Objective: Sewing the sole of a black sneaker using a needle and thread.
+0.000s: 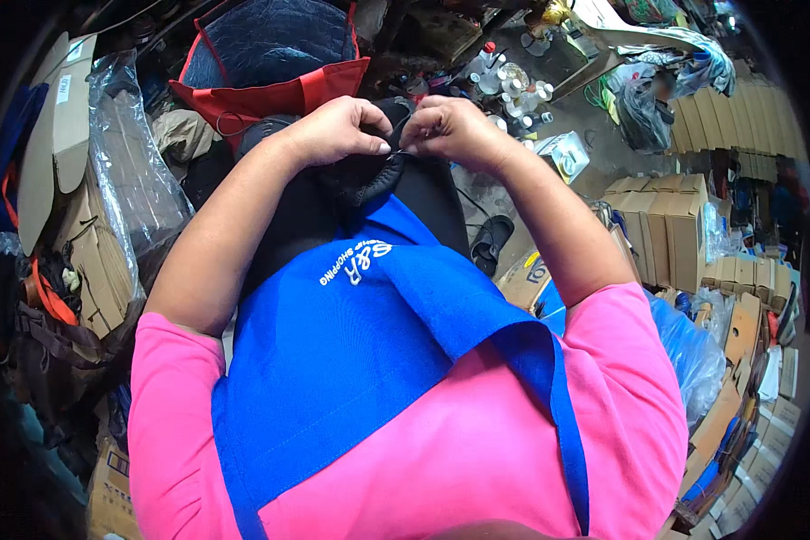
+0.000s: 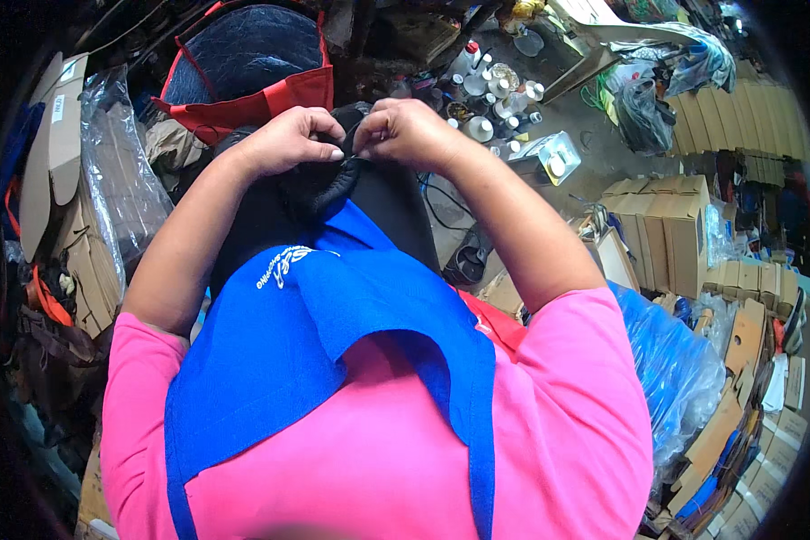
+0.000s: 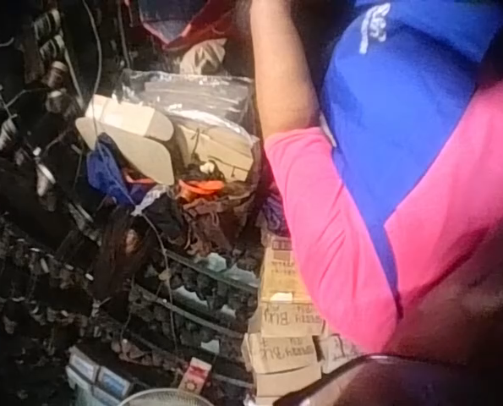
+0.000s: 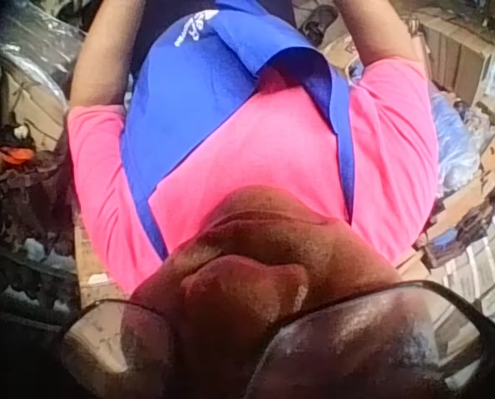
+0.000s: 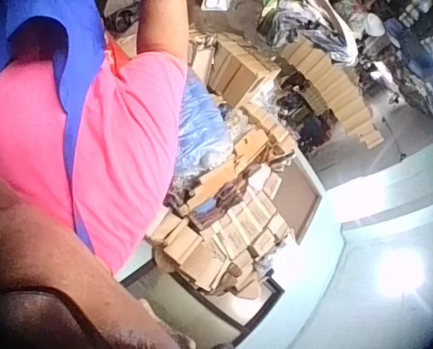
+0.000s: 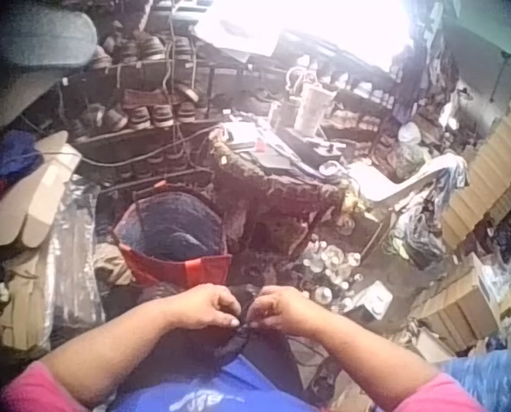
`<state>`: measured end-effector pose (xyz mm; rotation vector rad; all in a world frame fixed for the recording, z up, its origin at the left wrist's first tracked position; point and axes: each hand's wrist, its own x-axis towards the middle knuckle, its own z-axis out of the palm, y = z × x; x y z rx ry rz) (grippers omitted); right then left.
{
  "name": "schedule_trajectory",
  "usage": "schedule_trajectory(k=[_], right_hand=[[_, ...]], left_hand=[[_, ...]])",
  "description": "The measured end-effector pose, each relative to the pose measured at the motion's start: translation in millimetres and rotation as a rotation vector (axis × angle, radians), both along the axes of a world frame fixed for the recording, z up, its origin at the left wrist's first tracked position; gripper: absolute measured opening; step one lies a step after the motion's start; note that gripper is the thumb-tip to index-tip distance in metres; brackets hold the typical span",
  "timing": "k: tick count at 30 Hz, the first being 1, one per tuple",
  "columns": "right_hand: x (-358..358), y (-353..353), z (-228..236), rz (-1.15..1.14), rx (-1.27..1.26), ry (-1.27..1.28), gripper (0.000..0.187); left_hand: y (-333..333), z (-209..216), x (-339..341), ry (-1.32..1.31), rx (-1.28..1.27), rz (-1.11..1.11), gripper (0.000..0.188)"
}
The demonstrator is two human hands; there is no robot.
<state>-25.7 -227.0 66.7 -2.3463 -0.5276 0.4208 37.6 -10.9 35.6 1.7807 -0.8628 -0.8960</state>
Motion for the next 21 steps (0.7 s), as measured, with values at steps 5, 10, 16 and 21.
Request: schedule_trajectory(k=[5,10,16,21], right_hand=[[-25,3,-14,-0.138,0.104,-0.151,0.015],[-43,10,-11,-0.156,0.028,-0.264,0.018],[-41,19,10,-0.006,-0.194,-0.371,0.018],[-26,47,41,0.302,-0.638,-0.373,0.018]], left_hand=[[7,-8,3,0.115,0.000,-0.041,0.027],[8,-2,4,0.082,0.038,-0.163,0.037],[6,-6,6,0.077,0.029,-0.214,0.042],[6,0,8,-0.223,0.089,-0.265,0.035]])
